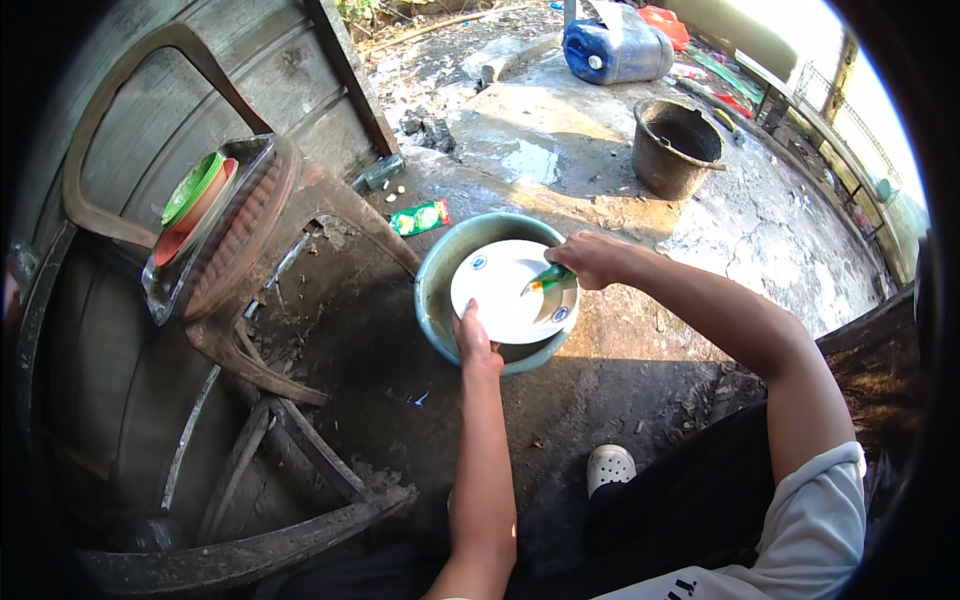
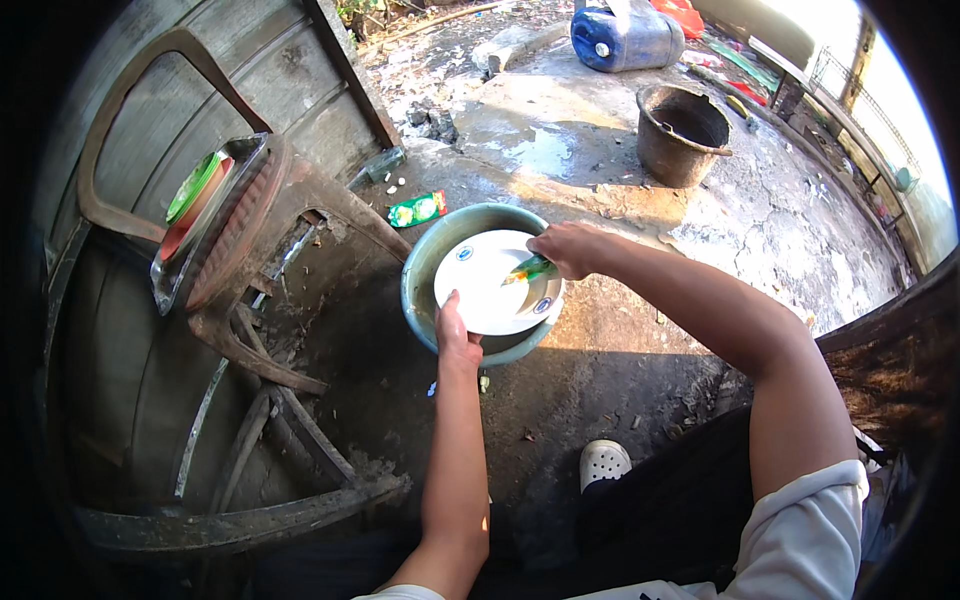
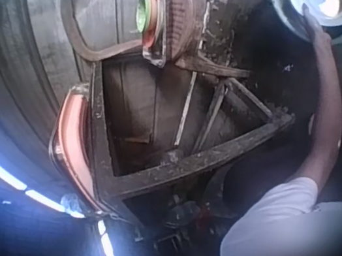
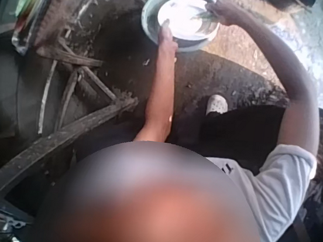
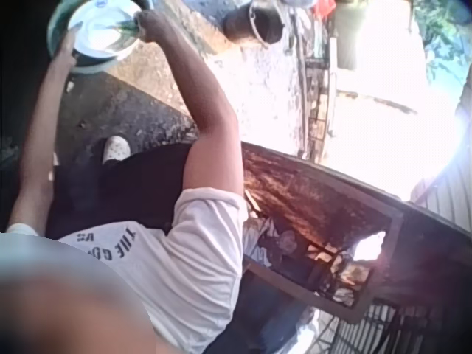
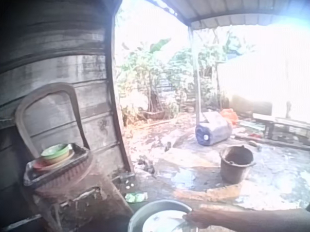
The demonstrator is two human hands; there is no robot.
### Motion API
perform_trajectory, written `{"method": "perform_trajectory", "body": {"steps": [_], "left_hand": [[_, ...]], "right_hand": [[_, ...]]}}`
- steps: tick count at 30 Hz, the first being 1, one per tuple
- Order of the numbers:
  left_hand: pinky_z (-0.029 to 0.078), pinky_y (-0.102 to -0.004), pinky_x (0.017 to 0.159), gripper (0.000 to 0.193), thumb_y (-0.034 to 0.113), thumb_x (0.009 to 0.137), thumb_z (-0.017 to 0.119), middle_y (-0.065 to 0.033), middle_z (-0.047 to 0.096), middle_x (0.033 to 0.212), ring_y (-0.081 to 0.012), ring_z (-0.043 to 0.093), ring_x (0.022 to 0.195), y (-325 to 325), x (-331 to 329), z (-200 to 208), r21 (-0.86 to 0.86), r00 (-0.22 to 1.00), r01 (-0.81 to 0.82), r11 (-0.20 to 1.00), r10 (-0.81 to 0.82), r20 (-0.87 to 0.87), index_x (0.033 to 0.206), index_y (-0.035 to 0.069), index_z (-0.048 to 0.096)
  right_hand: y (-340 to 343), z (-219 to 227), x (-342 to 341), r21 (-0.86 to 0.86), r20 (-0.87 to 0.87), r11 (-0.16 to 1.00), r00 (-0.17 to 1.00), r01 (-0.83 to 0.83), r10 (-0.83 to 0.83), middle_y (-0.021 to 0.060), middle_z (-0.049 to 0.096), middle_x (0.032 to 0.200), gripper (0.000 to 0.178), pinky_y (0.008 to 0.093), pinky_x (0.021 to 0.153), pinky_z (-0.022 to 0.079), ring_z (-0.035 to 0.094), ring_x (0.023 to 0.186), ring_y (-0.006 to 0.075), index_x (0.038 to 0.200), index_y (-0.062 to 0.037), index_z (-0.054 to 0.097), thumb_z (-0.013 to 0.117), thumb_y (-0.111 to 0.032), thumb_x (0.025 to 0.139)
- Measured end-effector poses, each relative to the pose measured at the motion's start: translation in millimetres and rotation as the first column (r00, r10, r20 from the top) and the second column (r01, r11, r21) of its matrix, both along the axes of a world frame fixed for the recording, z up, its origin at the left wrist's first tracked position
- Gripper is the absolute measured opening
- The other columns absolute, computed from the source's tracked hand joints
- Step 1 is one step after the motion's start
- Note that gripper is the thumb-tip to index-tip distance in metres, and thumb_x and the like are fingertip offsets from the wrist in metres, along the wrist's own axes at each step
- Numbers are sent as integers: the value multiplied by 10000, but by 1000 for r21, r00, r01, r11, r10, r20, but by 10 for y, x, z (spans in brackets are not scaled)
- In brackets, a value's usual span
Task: The person washes a white plate by hand in an outdoor area. They pour water from a plastic bottle into a green basin, apply soap from a green packet, scrub the plate with both hands, and rinse it in the basin. The plate is handled one at a time and remains in the basin at the end of the clip.
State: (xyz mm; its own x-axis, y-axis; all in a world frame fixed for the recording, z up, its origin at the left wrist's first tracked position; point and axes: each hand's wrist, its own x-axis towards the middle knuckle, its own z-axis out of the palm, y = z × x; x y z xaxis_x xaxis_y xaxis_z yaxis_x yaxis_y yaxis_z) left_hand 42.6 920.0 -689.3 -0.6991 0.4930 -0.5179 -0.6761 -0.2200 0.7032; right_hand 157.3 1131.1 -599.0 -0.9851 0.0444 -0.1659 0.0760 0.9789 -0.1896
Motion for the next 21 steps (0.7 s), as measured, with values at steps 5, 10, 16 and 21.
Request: {"method": "perform_trajectory", "body": {"steps": [5, 10, 16, 21], "left_hand": [[595, -352, 763, 466, 271, 1021, 496, -133, 586, 1319, -236, 664, 1099, -17, -12, -28, 17, 999, 33, 999, -32, -17, 1448, 93, 438], [593, -353, 782, 462, 264, 1017, 513, -129, 597, 1305, -231, 662, 1104, -10, -34, -82, 51, 1000, 26, 998, -27, 5, 1440, 92, 448], [588, -323, 723, 468, 268, 1013, 522, -112, 603, 1295, -211, 670, 1075, 6, -45, -91, 50, 1000, 22, 999, -23, 18, 1440, 91, 449], [603, -311, 713, 421, 306, 1028, 500, -97, 655, 1221, -189, 702, 1008, 1, -36, -76, 10, 999, 43, 999, -43, 4, 1370, 61, 498]], "right_hand": [[-120, 0, 58, 94, 69, 994, 995, 58, -65, 168, 700, 834, 300, 488, 731, 554, 704, 828, 370, 1116, -52, 589, 660, -76, 826], [-111, -10, 64, 171, 28, 982, 996, 75, -81, 171, 707, 822, 181, 476, 686, 569, 713, 792, 355, 1010, -42, 638, 664, -160, 876], [-85, -9, -2, 174, 10, 979, 994, 109, -112, 152, 713, 761, 179, 458, 665, 579, 715, 725, 331, 833, -55, 706, 660, -215, 896], [-138, -13, -25, 141, 19, 977, 986, 161, -165, 157, 705, 747, 146, 451, 660, 573, 702, 707, 337, 813, -59, 709, 669, -190, 862]]}}
